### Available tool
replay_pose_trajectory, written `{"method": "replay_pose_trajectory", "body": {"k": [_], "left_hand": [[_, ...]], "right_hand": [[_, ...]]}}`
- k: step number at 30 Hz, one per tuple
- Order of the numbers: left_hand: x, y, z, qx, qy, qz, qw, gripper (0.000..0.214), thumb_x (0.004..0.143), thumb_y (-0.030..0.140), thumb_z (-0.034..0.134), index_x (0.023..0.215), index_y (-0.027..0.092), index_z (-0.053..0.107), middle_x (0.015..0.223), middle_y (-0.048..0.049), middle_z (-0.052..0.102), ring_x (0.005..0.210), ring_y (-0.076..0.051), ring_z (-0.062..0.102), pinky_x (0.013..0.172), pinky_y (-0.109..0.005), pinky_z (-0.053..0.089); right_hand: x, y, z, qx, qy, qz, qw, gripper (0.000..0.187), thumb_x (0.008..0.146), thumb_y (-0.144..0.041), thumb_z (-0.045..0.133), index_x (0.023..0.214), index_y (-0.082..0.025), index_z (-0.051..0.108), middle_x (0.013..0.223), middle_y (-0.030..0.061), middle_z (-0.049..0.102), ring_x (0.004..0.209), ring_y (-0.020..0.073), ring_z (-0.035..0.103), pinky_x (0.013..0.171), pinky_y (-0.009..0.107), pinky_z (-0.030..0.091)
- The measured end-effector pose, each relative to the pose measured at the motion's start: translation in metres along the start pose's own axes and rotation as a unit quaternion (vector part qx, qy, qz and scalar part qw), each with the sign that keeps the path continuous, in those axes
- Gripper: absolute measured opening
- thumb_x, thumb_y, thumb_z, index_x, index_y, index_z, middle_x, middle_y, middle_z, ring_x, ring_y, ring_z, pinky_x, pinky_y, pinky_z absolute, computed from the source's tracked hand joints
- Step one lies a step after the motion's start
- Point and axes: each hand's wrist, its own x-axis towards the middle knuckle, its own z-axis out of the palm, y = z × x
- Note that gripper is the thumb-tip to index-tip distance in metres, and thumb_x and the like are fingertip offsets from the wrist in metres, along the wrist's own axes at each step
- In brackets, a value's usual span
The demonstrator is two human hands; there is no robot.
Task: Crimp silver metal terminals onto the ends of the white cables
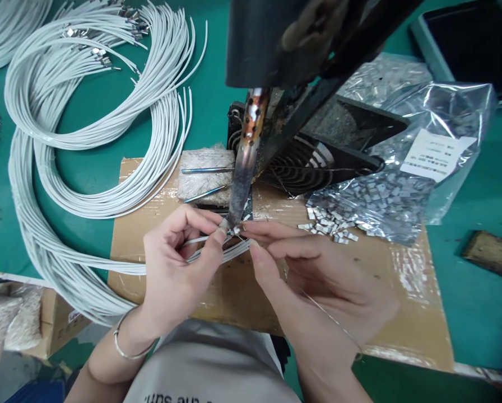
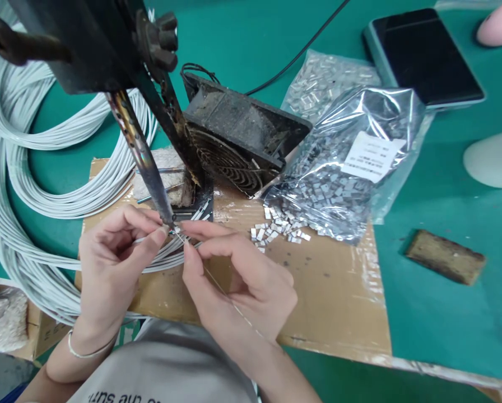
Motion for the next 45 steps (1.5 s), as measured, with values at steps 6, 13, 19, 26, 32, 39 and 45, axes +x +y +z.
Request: {"method": "replay_pose_trajectory", "body": {"k": [6,13,19,26,32,39,45], "left_hand": [[0.0009,-0.0014,0.0,-0.005,-0.002,-0.004,1.0,0.017,0.077,0.007,0.079,0.07,0.02,0.071,0.082,-0.0007,0.08,0.059,-0.009,0.052,0.051,-0.021,0.038],[0.0005,-0.0046,0.0003,-0.019,-0.002,0.002,1.0,0.015,0.077,0.007,0.079,0.071,0.019,0.072,0.081,-0.0001,0.079,0.059,-0.008,0.053,0.052,-0.019,0.039],[-0.0009,-0.0031,0.0004,-0.009,0.006,0.012,1.0,0.016,0.077,0.007,0.078,0.07,0.02,0.072,0.082,0.0005,0.08,0.06,-0.007,0.056,0.05,-0.017,0.039],[-0.001,-0.0035,0.0011,-0.002,0.01,0.018,1.0,0.017,0.08,0.006,0.077,0.071,0.019,0.073,0.08,0.0011,0.079,0.066,-0.007,0.065,0.059,-0.014,0.05],[-0.0007,-0.0029,0.0016,-0.002,0.013,0.023,1.0,0.016,0.078,0.007,0.078,0.07,0.019,0.072,0.079,0.0012,0.079,0.059,-0.006,0.057,0.051,-0.015,0.042],[-0.001,-0.0038,-0.0004,-0.011,0.013,0.014,1.0,0.015,0.078,0.008,0.079,0.07,0.019,0.072,0.08,0.0005,0.079,0.06,-0.006,0.057,0.053,-0.014,0.043],[0.0004,-0.0057,0.0009,-0.015,0.004,0.006,1.0,0.015,0.078,0.008,0.08,0.07,0.019,0.072,0.081,0.0009,0.079,0.058,-0.005,0.053,0.052,-0.014,0.041]], "right_hand": [[-0.0004,0.0013,-0.0003,-0.003,-0.005,-0.011,1.0,0.026,0.087,0.001,0.078,0.09,-0.025,0.074,0.107,0.0005,0.086,0.097,0.0179,0.083,0.085,0.029,0.066],[0.0004,0.0012,-0.0003,-0.018,0.002,-0.029,0.999,0.025,0.086,0.001,0.078,0.088,-0.023,0.074,0.104,-0.0002,0.086,0.093,0.0162,0.083,0.086,0.027,0.066],[0.0005,0.0025,-0.0005,-0.028,0.007,-0.044,0.999,0.024,0.085,-0.001,0.08,0.089,-0.024,0.075,0.102,0.0,0.086,0.091,0.0184,0.084,0.08,0.03,0.068],[0.0003,0.0036,-0.0008,-0.024,0.006,-0.046,0.999,0.025,0.085,0.0,0.081,0.088,-0.024,0.074,0.102,-0.0017,0.086,0.092,0.0161,0.083,0.084,0.028,0.067],[0.0008,0.0044,-0.0008,-0.024,0.004,-0.059,0.998,0.027,0.084,0.001,0.081,0.09,-0.025,0.075,0.103,-0.0029,0.086,0.093,0.0141,0.083,0.085,0.025,0.067],[0.0,0.0049,-0.0006,-0.023,-0.005,-0.055,0.998,0.025,0.086,-0.001,0.08,0.09,-0.026,0.075,0.103,-0.0022,0.086,0.094,0.0165,0.083,0.084,0.028,0.067],[0.0002,0.0072,-0.0007,-0.018,-0.003,-0.059,0.998,0.026,0.086,0.0,0.079,0.091,-0.025,0.075,0.103,-0.0014,0.086,0.093,0.0174,0.083,0.085,0.029,0.067]]}}
